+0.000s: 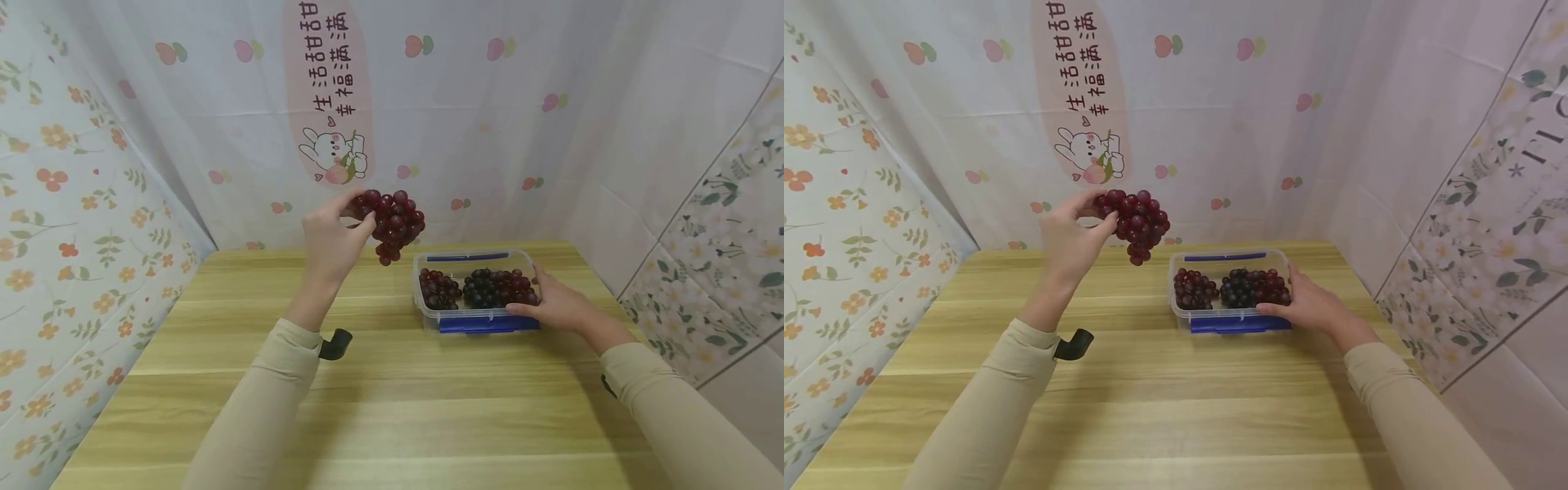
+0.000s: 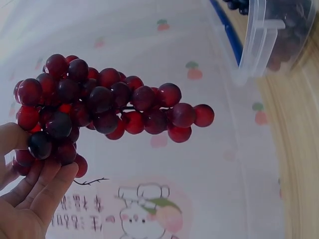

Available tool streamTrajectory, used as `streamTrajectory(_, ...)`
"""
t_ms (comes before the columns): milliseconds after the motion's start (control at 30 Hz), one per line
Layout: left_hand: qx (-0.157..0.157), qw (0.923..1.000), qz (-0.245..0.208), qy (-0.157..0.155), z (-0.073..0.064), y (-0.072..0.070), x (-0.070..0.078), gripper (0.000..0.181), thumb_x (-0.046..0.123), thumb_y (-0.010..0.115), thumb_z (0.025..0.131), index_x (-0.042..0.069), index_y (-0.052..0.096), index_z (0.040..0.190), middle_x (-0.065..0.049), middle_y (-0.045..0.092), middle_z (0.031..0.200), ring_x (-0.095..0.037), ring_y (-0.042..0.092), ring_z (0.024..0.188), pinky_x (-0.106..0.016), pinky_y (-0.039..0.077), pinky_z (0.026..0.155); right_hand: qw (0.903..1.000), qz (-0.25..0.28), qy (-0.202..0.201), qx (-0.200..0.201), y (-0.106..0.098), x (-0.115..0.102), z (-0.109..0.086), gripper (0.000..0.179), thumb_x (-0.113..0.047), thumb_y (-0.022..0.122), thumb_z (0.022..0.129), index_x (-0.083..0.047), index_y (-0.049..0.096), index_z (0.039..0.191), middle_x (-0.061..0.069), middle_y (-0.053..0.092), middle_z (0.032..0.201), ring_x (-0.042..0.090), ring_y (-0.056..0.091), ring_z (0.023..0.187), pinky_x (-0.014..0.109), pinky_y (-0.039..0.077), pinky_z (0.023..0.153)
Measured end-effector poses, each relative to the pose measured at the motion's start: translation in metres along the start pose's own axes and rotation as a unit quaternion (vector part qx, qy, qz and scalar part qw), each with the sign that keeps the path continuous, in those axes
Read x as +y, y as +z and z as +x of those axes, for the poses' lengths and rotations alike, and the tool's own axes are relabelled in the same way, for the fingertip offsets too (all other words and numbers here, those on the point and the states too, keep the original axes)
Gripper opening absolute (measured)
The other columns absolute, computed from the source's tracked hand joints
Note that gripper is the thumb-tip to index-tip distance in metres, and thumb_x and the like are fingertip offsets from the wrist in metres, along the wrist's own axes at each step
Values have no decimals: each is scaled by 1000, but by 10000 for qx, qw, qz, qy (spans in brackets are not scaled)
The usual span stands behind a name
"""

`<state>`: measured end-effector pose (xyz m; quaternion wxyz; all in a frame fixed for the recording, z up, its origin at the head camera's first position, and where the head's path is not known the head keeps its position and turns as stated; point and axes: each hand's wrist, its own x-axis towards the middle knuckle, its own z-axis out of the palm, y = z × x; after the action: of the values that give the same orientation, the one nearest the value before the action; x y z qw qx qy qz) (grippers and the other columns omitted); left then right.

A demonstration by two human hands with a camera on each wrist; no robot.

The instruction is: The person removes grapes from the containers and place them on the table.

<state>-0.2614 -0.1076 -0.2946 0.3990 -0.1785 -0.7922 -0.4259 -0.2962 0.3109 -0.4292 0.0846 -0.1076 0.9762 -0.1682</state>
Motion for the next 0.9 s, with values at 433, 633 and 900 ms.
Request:
streamTrajectory(433, 694, 9954, 122, -643, -5, -52, -33, 27, -1, 78, 88, -3, 78, 115, -22, 81, 100, -33, 78, 87, -27, 54, 99, 9999, 2, 56, -114, -1, -4, 0, 132, -79, 57, 95, 2, -20, 166, 40, 26, 167, 62, 43, 144, 79, 39, 109)
streamTrajectory(633, 710, 9912, 307, -1077, -14, -78, -55, 28, 1, 76, 90, -2, 78, 118, -21, 81, 104, 9, 65, 82, -6, 49, 79, 9998, -11, 122, -149, -2, -4, 1, 133, -81, 56, 94, 2, -19, 166, 40, 27, 166, 62, 45, 142, 79, 40, 107)
streamTrajectory(900, 640, 9824, 693, -1613, -32, -113, -81, 32, 3, 74, 91, 0, 78, 123, -22, 81, 106, 14, 61, 79, -9, 51, 85, 9998, 85, 96, -170, -2, -3, 0, 132, -79, 57, 95, 3, -19, 166, 41, 26, 166, 61, 46, 142, 79, 40, 108)
